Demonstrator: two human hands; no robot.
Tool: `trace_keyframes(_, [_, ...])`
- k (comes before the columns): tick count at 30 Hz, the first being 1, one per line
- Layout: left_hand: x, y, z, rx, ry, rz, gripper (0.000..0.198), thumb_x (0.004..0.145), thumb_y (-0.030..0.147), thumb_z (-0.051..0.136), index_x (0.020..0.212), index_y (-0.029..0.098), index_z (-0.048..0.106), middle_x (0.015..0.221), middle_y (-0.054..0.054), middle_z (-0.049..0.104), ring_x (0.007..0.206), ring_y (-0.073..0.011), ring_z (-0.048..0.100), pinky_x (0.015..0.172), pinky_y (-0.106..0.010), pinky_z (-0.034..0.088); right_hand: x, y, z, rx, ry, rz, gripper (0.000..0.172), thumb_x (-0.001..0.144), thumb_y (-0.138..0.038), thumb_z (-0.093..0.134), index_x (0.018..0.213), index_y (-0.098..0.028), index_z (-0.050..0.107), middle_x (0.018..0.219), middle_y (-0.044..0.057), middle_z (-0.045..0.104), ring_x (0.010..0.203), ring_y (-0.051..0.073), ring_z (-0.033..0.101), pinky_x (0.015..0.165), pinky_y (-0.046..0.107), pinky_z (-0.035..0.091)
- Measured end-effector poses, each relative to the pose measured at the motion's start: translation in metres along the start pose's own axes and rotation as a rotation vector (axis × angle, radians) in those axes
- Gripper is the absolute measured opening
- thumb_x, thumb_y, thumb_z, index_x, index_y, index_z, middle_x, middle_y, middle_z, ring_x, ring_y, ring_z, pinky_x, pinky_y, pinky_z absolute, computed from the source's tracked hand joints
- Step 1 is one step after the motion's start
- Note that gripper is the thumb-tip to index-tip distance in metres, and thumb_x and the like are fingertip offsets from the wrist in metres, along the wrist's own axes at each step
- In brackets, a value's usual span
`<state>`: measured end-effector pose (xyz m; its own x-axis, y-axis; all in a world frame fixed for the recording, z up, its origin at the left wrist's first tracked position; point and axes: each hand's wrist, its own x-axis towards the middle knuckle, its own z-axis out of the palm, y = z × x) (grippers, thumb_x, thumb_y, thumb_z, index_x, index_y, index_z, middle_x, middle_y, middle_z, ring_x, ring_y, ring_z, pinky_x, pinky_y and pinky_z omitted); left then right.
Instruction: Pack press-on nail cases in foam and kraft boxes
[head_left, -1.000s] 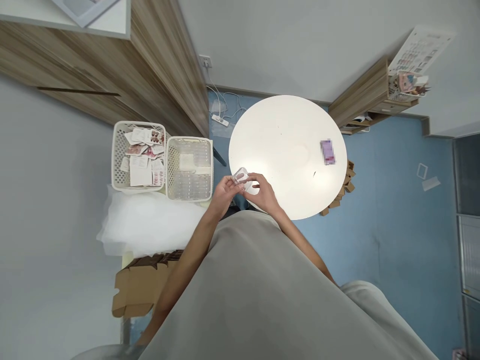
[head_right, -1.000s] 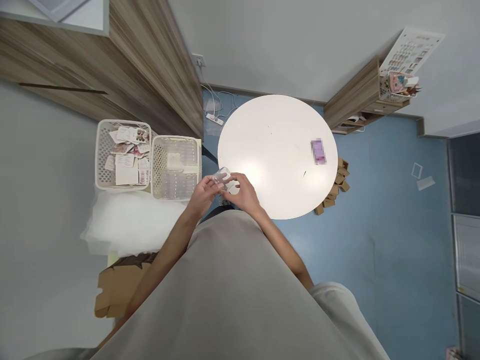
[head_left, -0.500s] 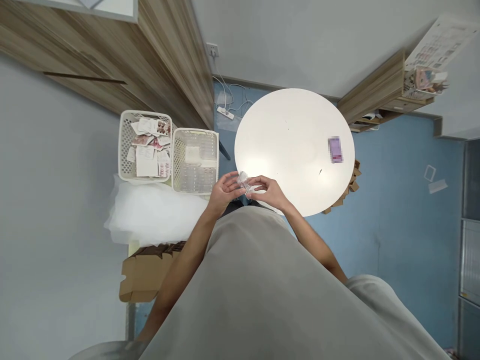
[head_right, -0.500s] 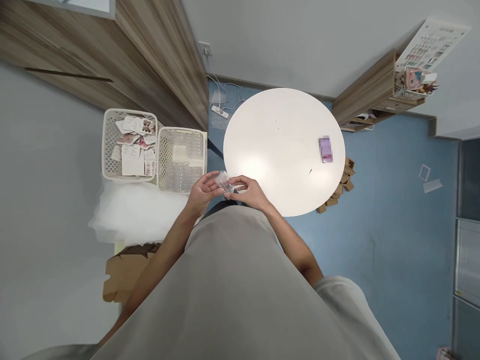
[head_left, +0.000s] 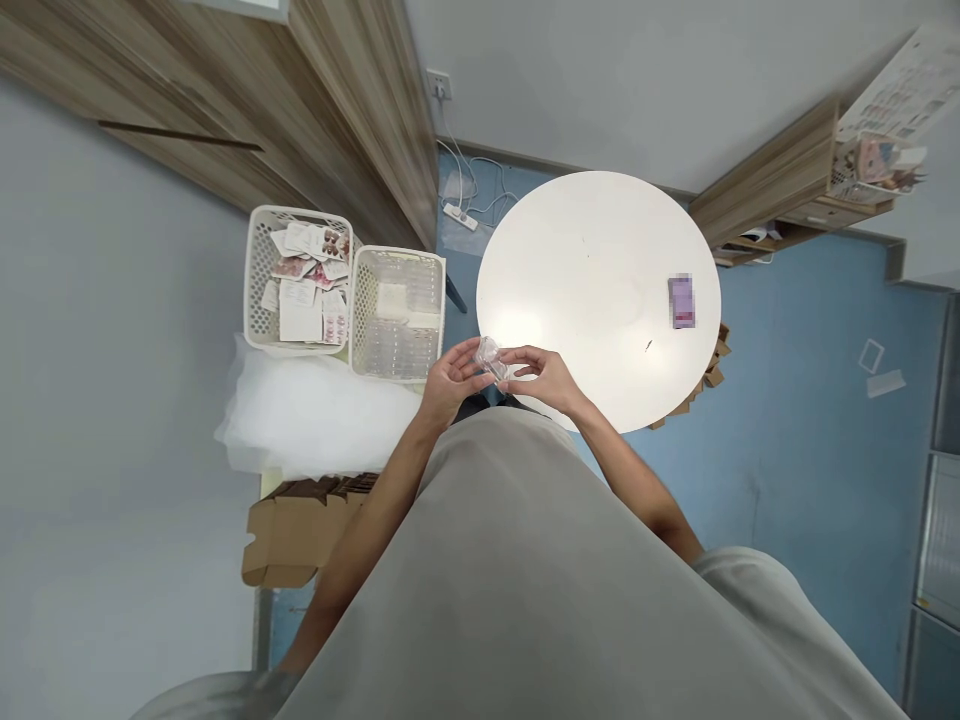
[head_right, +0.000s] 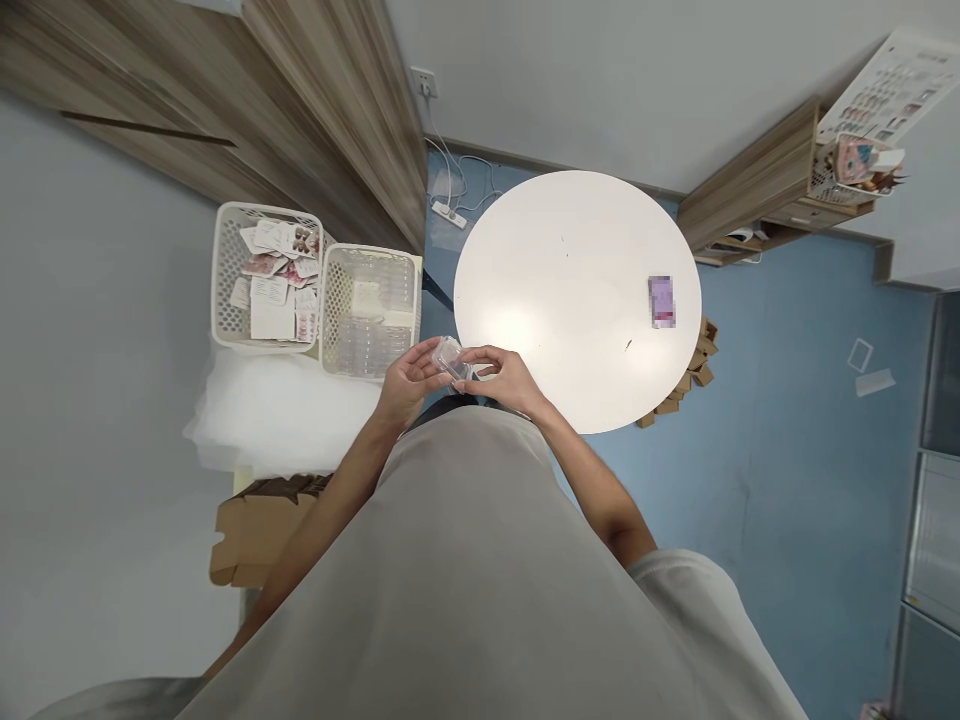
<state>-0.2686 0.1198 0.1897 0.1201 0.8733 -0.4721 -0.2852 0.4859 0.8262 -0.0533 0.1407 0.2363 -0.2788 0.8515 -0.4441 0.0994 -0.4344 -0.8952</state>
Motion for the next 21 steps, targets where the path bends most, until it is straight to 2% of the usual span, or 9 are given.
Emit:
trace_keyframes(8, [0.001, 0.01, 0.004, -0.024, -0.027, -0.008, 0.095, 0.061, 0.052, 0.108, 0.143, 0.021, 0.07, 0.153, -0.021, 0.07, 0.143, -0.0445, 0.068, 0.115, -0.057, 0.061, -0.002, -0.007, -0.005, 0.11, 0.008, 0.018, 0.043, 0.068, -0.041, 0.099, 0.103, -0.023, 0.081, 0.135, 0.01, 0.081, 0.128, 0.032, 0.076, 0.097, 0.045, 0.067])
trace_keyframes(14, [0.0, 0.03, 0.0, -0.106, -0.15, -0.039, 0.089, 0.07, 0.053, 0.104, 0.146, 0.026, 0.068, 0.156, -0.02, 0.068, 0.147, -0.0437, 0.065, 0.118, -0.062, 0.058, -0.001, -0.015, -0.014, 0.205, -0.012, 0.019, 0.043, 0.072, -0.048, 0.098, 0.102, -0.025, 0.078, 0.126, 0.007, 0.084, 0.124, 0.03, 0.078, 0.104, 0.045, 0.065])
trace_keyframes(18, [0.002, 0.044, -0.001, -0.159, -0.209, -0.059, 0.08, 0.07, 0.05, 0.102, 0.14, 0.027, 0.07, 0.158, -0.018, 0.067, 0.148, -0.0443, 0.064, 0.118, -0.064, 0.057, 0.006, -0.022, -0.02, 0.25, 0.044, 0.042, 0.045, 0.083, -0.065, 0.087, 0.097, -0.025, 0.071, 0.13, 0.008, 0.083, 0.112, 0.027, 0.081, 0.09, 0.04, 0.069])
trace_keyframes(21, [0.006, 0.046, 0.0, -0.155, -0.196, -0.069, 0.073, 0.075, 0.056, 0.097, 0.136, 0.027, 0.071, 0.155, -0.017, 0.069, 0.146, -0.0439, 0.065, 0.115, -0.063, 0.06, 0.018, -0.024, -0.019, 0.235, 0.142, 0.032, 0.054, 0.09, -0.078, 0.077, 0.091, -0.024, 0.066, 0.129, 0.01, 0.084, 0.1, 0.026, 0.083, 0.073, 0.033, 0.067])
